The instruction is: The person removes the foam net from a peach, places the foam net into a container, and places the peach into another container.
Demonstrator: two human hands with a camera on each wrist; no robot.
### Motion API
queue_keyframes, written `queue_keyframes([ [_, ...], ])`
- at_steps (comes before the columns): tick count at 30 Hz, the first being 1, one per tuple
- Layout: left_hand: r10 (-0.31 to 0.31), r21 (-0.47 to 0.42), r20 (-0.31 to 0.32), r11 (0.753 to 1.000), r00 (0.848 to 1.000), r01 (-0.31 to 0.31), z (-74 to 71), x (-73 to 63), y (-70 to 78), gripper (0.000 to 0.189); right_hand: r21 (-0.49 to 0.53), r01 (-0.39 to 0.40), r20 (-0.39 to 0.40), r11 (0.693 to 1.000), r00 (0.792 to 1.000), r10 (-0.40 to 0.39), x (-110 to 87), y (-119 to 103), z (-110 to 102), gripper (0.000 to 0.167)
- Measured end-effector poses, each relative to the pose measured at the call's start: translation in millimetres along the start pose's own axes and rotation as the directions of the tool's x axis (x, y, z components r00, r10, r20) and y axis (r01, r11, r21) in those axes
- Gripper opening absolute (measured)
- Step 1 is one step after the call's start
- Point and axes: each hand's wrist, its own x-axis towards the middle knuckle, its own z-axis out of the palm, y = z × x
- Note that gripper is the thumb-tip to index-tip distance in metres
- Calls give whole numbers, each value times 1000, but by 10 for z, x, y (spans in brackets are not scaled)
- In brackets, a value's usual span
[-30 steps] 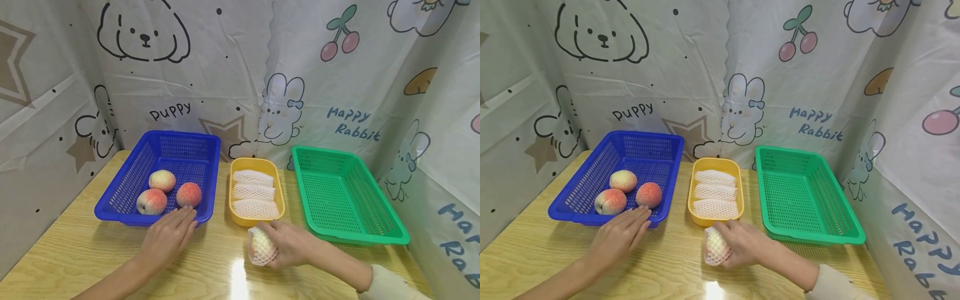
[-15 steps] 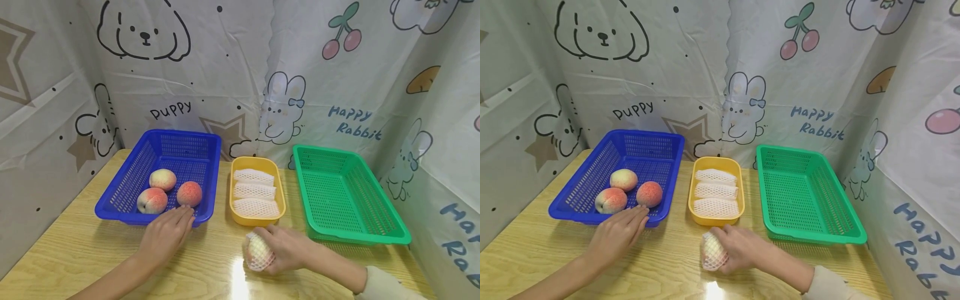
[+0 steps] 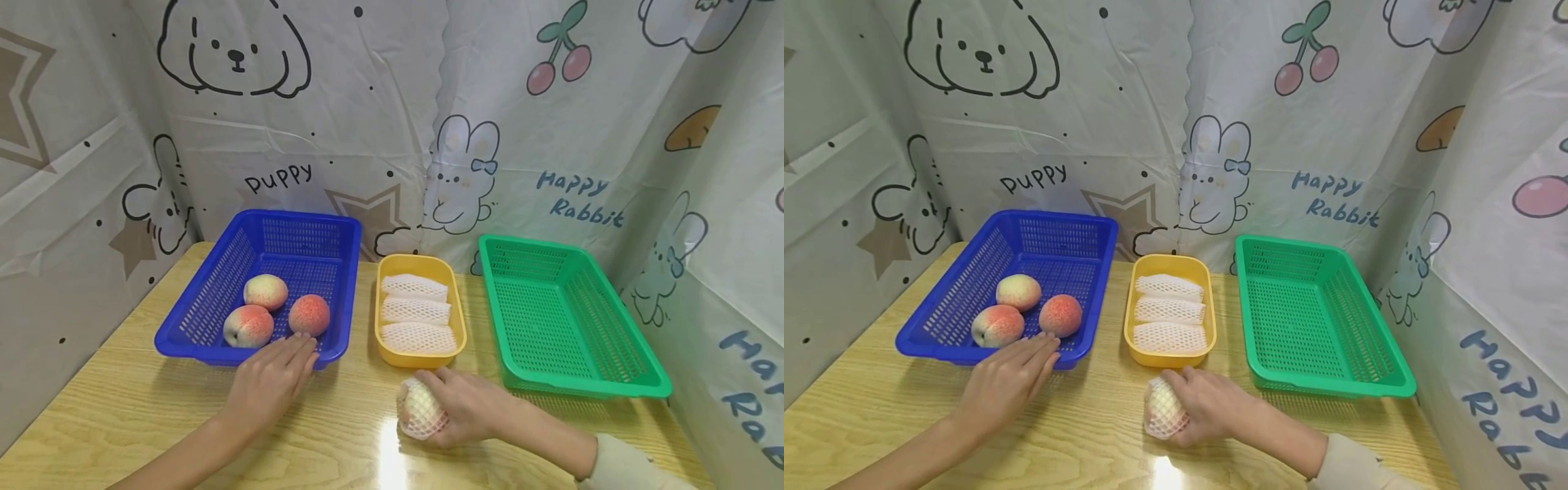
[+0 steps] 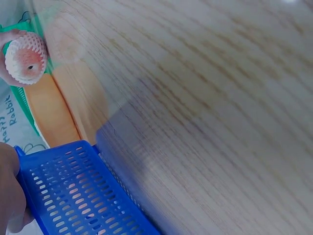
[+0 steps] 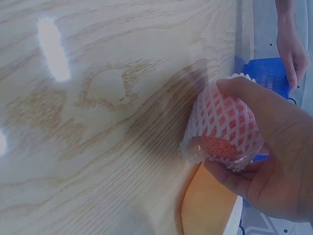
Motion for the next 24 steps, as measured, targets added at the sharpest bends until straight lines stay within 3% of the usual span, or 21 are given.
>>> queue_keyframes([
  [11,-6,-21,-2,1000,1000,6,-2,-12,-14,54,-8,-17,6,1000,1000,17,-19,9,19,92],
  [24,-9,-23,-1,1000,1000,9,10,-27,-20,53,-135,-3,-49,991,999,-4,-58,17,64,103],
])
